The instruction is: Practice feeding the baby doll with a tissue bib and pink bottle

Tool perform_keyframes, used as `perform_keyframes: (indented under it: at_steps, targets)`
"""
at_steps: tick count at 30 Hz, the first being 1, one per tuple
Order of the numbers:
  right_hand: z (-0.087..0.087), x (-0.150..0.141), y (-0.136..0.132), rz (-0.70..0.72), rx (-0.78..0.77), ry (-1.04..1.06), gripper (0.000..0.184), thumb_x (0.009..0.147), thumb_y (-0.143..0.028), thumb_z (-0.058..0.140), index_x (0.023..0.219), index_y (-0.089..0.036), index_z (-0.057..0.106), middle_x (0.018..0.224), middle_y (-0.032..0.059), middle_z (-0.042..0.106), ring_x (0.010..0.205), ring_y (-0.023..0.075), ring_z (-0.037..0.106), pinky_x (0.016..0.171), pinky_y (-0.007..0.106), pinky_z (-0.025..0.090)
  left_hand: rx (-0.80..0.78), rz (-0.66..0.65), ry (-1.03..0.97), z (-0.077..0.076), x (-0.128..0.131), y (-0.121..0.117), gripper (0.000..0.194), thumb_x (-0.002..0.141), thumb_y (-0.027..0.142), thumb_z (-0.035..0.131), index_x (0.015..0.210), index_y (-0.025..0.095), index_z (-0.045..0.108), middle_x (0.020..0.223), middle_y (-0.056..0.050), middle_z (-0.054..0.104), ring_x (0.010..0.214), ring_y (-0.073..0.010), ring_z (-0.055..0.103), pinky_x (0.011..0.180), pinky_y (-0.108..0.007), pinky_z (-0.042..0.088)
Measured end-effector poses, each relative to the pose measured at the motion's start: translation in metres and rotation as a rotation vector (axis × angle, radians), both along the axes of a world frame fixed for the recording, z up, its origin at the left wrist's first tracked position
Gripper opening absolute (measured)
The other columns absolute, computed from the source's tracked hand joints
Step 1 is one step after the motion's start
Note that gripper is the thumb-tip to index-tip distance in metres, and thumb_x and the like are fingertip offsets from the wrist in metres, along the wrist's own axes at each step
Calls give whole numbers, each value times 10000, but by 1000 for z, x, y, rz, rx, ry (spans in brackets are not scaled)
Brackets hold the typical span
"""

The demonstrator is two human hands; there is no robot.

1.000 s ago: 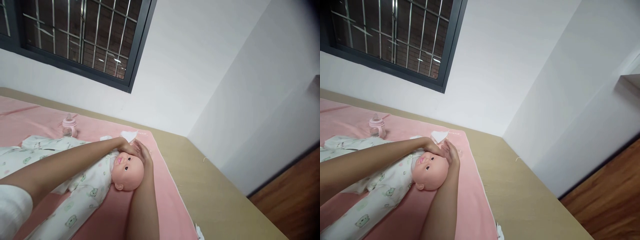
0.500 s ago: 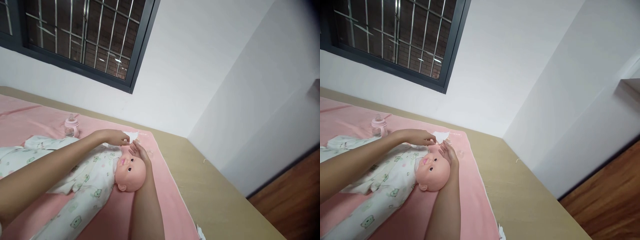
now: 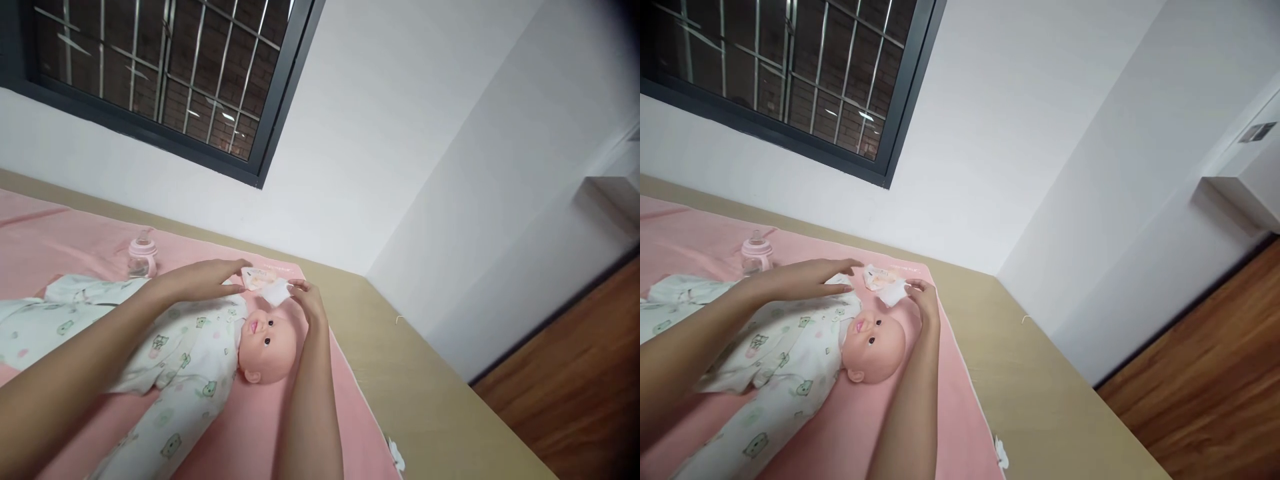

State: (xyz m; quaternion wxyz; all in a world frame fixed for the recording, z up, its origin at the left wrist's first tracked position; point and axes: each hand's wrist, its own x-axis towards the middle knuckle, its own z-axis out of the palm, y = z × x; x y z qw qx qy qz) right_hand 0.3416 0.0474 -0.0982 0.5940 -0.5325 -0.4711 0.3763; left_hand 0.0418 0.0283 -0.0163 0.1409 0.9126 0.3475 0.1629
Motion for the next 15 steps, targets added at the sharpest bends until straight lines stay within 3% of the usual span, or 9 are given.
perform_keyframes:
  at_steps: [3, 5, 10, 15]
  targets:
    - [20, -3, -6, -165, -14, -309, 270, 542, -123, 602, 793, -168, 690, 805, 15, 662, 750, 152, 596, 719, 278, 482, 9, 59, -73, -3, -4, 5, 741, 895, 493, 412, 1519, 177, 170, 1408, -124, 495, 1226, -287, 519, 966, -371, 428]
    - [33, -9, -9, -202, 15, -465, 315, 558, -108, 528, 819, -178, 688, 846, 14, 669, 767, 147, 591, 727, 273, 472, 14, 75, -118, -4, -7, 8, 762, 894, 501, 423, 1526, 179, 146, 1438, -125, 460, 1263, -290, 487, 992, -380, 413]
    - [62, -34, -19, -85, 107, -675, 373, 644, -114, 448, 923, -185, 686, 958, 24, 699, 777, 141, 577, 764, 291, 448, 43, 23, -203, -9, -9, 13, 747, 887, 461, 475, 1509, 136, 218, 1500, -121, 373, 1331, -270, 413, 1075, -362, 350]
    - [82, -63, -32, 28, 196, -723, 351, 722, -135, 454, 981, -198, 681, 1032, 19, 703, 791, 138, 572, 779, 294, 444, 80, -10, -310, -15, -1, 12, 702, 866, 445, 535, 1469, 162, 314, 1506, -92, 365, 1347, -270, 379, 1091, -362, 337]
